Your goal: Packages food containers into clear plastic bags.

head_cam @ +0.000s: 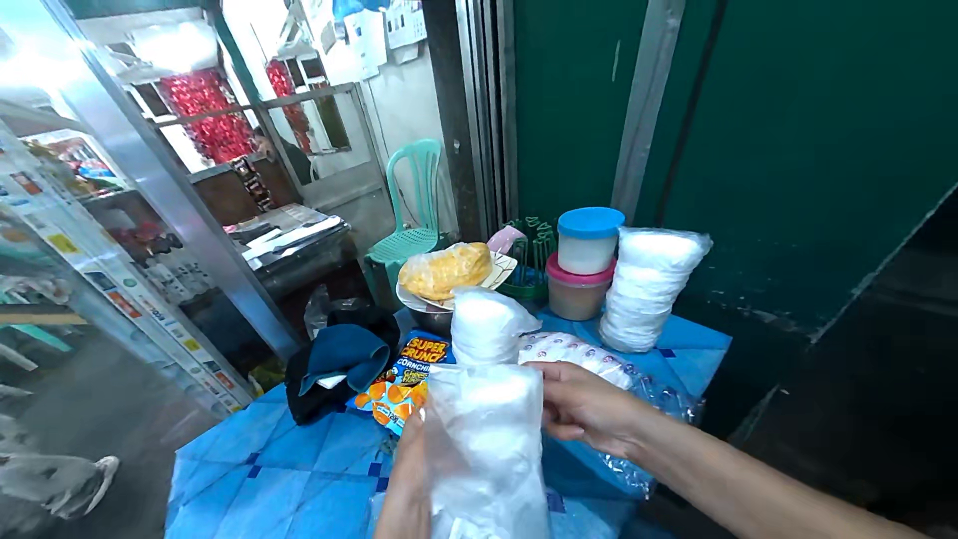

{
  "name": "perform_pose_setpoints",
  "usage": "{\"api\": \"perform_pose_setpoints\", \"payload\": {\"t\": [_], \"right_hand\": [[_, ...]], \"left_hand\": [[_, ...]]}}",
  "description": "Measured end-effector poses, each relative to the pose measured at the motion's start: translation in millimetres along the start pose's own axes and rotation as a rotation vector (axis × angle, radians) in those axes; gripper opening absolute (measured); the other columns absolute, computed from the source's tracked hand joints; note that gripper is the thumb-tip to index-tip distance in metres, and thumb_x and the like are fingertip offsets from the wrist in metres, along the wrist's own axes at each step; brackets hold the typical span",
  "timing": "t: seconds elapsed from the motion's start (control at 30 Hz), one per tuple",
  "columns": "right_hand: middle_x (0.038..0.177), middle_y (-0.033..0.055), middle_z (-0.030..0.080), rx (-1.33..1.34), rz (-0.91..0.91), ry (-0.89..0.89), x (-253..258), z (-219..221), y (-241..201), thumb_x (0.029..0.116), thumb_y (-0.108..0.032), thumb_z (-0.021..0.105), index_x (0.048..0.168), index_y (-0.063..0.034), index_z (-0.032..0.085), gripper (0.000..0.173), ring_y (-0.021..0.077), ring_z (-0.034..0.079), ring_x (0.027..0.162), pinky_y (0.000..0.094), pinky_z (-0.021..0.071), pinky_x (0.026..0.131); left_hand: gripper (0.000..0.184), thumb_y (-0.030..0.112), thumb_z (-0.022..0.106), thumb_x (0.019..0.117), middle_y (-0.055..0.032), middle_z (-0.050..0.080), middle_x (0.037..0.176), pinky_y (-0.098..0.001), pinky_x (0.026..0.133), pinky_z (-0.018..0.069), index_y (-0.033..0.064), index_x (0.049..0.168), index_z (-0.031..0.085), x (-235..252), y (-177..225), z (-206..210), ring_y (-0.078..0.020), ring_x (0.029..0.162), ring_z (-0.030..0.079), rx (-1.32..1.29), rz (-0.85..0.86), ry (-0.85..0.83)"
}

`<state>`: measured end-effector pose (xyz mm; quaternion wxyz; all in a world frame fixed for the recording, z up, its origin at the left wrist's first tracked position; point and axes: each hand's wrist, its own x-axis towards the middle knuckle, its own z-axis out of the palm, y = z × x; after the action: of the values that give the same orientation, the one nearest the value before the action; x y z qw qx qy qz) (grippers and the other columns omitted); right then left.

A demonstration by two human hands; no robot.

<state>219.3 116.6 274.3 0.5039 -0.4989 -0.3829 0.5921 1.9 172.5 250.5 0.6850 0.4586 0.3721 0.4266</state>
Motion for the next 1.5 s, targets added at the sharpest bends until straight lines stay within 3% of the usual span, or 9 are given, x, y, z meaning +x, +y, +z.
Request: {"api": "perform_pose_setpoints", "payload": {"t": [0.2, 0.3, 0.4, 0.57, 0.7, 0.8, 1.0, 1.23, 1.5], "right_hand": [[0.081, 0.0041, 0.072, -0.259, -0.392, 0.298, -12.4, 10.4, 12.1, 0.096, -0.009, 0.065, 0.112, -0.0113, 0.069, 0.017, 0.0098, 0.06, 0.058, 0.023, 0.0468, 0.052], [0.122, -0.0027, 0.062, -0.444, -0.695, 0.395, -13.6, 4.7, 24.6, 0.0979, -0.029, 0.06, 0.124, -0.0241, 0.069, 0.029, 0.0145, 0.064, 0.097, 0.034, 0.0577, 0.076], [0.144, -0.0032, 0.052, -0.453, -0.754, 0.29, -9.5, 11.3, 34.6, 0.1031, -0.046, 0.049, 0.14, -0.0276, 0.06, 0.043, 0.017, 0.054, 0.128, 0.0417, 0.0534, 0.099], [0.143, 0.0048, 0.057, -0.264, -0.711, 0.206, 4.2, 22.9, 74.3, 0.1046, -0.051, 0.048, 0.151, -0.0123, 0.045, 0.06, 0.0141, 0.058, 0.128, 0.0366, 0.05, 0.108], [0.141, 0.0028, 0.057, -0.254, -0.691, 0.119, 1.0, 13.3, 59.3, 0.1014, -0.056, 0.05, 0.149, -0.0209, 0.048, 0.06, 0.0179, 0.058, 0.127, 0.0425, 0.0509, 0.106], [0.142, -0.0015, 0.058, -0.311, -0.715, 0.063, -3.0, 23.9, 30.0, 0.1067, -0.044, 0.044, 0.152, -0.0289, 0.044, 0.048, 0.017, 0.061, 0.121, 0.0401, 0.0567, 0.097], [0.136, 0.003, 0.062, -0.257, -0.738, 0.12, 6.3, 17.7, 75.8, 0.1022, -0.053, 0.053, 0.153, -0.0146, 0.039, 0.066, 0.0142, 0.062, 0.122, 0.0372, 0.0532, 0.106], [0.142, 0.0022, 0.054, -0.337, -0.688, 0.17, 1.5, 10.4, 40.9, 0.0991, -0.054, 0.057, 0.146, -0.0247, 0.051, 0.056, 0.0171, 0.057, 0.126, 0.0427, 0.0541, 0.101], [0.15, 0.0052, 0.05, -0.348, -0.711, 0.19, 4.5, 2.7, 83.9, 0.0996, -0.058, 0.054, 0.145, -0.0161, 0.055, 0.062, 0.0208, 0.046, 0.141, 0.0426, 0.0432, 0.115]], "left_hand": [[0.012, 0.001, 0.056, 0.0957, -0.0026, 0.069, 0.076, -0.0241, 0.059, 0.0562, -0.001, 0.1, 0.067, 5.1, -2.9, -3.0, -0.0067, 0.063, 0.065, 0.229, 0.164, 0.068], [0.014, 0.004, 0.068, 0.0885, -0.0044, 0.071, 0.081, -0.0203, 0.043, 0.0463, 0.001, 0.1, 0.075, -7.4, 1.1, -5.2, -0.0054, 0.052, 0.057, 0.24, 0.413, 0.1], [0.023, 0.008, 0.074, 0.0863, -0.0073, 0.076, 0.104, -0.0291, 0.075, 0.063, 0.0024, 0.108, 0.076, -12.4, 5.8, -10.1, -0.0124, 0.085, 0.073, 0.261, 0.511, -0.015], [0.03, -0.002, 0.071, 0.081, -0.0057, 0.075, 0.09, -0.0239, 0.048, 0.0535, -0.0014, 0.111, 0.072, -13.6, -12.8, -8.4, -0.0075, 0.06, 0.065, 0.301, 0.392, 0.043], [0.043, 0.01, 0.075, 0.0836, -0.0035, 0.073, 0.113, -0.0286, 0.09, 0.0598, 0.0034, 0.126, 0.067, -9.7, 2.0, -9.3, -0.0092, 0.101, 0.071, 0.356, 0.472, -0.075], [0.052, 0.028, 0.072, 0.0912, 0.0028, 0.067, 0.131, -0.0328, 0.092, 0.0587, 0.0237, 0.141, 0.06, -1.0, 22.0, 0.6, -0.012, 0.113, 0.067, 0.415, 0.472, -0.152], [0.056, 0.03, 0.087, 0.079, -0.007, 0.071, 0.09, -0.0234, 0.048, 0.0504, 0.0022, 0.123, 0.065, 4.7, -18.6, -6.8, -0.0081, 0.056, 0.058, 0.246, 0.346, -0.165], [0.048, 0.035, 0.084, 0.0823, 0.0006, 0.061, 0.065, -0.0203, 0.044, 0.0463, 0.0156, 0.124, 0.069, 7.3, 11.7, -2.4, -0.004, 0.044, 0.05, 0.205, 0.431, -0.142], [0.05, 0.026, 0.089, 0.0773, -0.01, 0.073, 0.099, -0.0221, 0.046, 0.0491, -0.0005, 0.114, 0.068, 4.4, -15.8, -16.4, -0.0066, 0.054, 0.057, 0.224, 0.364, -0.17]]}}
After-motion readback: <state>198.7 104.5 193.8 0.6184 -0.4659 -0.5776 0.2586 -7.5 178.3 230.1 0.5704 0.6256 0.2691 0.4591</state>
